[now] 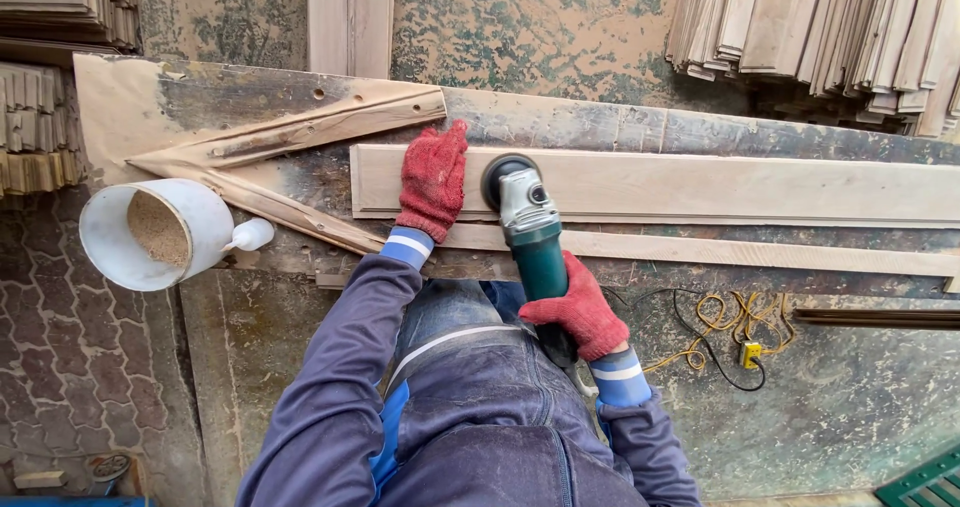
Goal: Sanding wooden planks using an electric angle grinder with a sanding disc.
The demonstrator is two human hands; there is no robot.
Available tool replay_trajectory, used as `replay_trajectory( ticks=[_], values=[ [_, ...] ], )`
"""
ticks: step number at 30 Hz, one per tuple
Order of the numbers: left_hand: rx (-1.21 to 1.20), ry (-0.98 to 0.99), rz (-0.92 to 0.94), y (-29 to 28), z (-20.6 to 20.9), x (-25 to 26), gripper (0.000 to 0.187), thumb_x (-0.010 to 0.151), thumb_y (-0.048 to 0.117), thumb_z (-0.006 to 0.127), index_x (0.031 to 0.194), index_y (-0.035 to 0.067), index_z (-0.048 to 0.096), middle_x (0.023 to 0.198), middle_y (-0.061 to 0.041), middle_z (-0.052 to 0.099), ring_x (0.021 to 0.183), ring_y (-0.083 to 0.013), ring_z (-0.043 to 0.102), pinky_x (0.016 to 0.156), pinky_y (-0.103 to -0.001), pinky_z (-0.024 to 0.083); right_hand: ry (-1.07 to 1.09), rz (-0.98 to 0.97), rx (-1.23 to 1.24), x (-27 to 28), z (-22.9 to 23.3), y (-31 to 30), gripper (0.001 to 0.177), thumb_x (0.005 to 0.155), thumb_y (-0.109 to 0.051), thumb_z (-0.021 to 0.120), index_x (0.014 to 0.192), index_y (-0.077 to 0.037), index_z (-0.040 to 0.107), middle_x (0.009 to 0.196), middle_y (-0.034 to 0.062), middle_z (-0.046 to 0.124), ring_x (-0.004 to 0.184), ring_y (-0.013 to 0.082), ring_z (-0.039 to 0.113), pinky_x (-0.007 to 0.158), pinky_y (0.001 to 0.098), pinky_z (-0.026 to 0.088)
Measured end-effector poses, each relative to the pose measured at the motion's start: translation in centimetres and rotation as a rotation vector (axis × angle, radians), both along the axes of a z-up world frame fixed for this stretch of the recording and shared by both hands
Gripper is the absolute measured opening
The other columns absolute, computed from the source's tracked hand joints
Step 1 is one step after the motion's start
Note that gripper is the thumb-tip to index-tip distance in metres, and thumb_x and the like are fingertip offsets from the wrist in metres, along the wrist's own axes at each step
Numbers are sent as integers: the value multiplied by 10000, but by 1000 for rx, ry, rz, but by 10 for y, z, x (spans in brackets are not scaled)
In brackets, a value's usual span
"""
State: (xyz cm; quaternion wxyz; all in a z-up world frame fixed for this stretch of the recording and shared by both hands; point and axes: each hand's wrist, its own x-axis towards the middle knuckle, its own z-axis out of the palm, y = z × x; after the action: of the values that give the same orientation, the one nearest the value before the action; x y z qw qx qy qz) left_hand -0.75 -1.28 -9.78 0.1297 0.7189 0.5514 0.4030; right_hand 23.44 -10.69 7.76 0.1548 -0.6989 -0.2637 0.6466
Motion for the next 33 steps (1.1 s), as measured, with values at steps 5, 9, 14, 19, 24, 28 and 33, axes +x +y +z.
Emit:
replay_trajectory(
  ticks=[5, 9, 14, 19, 24, 28, 33],
  values=[
    [6, 27, 2, 1, 12, 0, 412, 989, 188, 559, 1375, 71, 643, 968, -65, 724, 929, -252, 685, 1024, -434, 518, -29, -88, 8, 20, 1, -12, 834, 338, -38, 983, 1122, -132, 717, 865, 113, 733, 789, 255, 711, 658, 377, 562],
    [-28, 129, 1, 6, 40, 4, 388, 969, 220, 584, 1336, 130, 676, 959, -70, 696, 929, -256, 662, 1015, -428, 507, -36, -311, 41, 67, 12, -16, 711, 423, 24, 914, 1076, -93, 660, 816, 174, 727, 720, 313, 741, 624, 407, 585],
    [-37, 288, -106, 12, 64, 1, 218, 913, 270, 595, 1072, 185, 717, 874, -32, 621, 855, -234, 642, 924, -416, 510, -38, -492, 162, 123, -1, -30, 572, 567, 41, 816, 1078, -76, 586, 876, 225, 712, 739, 398, 741, 654, 453, 597],
    [-41, 300, -112, 10, 57, 1, 210, 918, 271, 589, 1077, 191, 699, 914, -35, 613, 896, -237, 639, 954, -411, 494, -18, -416, 105, 77, 13, -22, 676, 453, 55, 870, 1066, -79, 619, 802, 198, 711, 694, 335, 735, 627, 417, 577],
    [-51, 273, -103, 9, 54, 1, 209, 924, 261, 595, 1092, 196, 701, 951, -35, 620, 936, -233, 639, 991, -406, 485, -18, -212, 19, 39, 2, -33, 779, 357, 27, 959, 1076, -123, 699, 827, 93, 725, 740, 242, 710, 631, 359, 554],
    [-58, 275, -101, 10, 55, 0, 202, 927, 264, 584, 1077, 205, 705, 934, -32, 618, 917, -234, 641, 976, -409, 493, -50, -36, 7, 32, 8, -28, 803, 349, -98, 1028, 1089, -119, 716, 897, 141, 728, 862, 285, 696, 720, 413, 532],
    [-37, 271, -99, 10, 54, 0, 189, 912, 258, 599, 1062, 202, 699, 927, -35, 610, 915, -236, 638, 962, -405, 492, -21, -290, 7, 70, 4, -39, 715, 407, 24, 922, 1064, -115, 679, 803, 145, 731, 723, 291, 735, 642, 398, 573]
  ],
)
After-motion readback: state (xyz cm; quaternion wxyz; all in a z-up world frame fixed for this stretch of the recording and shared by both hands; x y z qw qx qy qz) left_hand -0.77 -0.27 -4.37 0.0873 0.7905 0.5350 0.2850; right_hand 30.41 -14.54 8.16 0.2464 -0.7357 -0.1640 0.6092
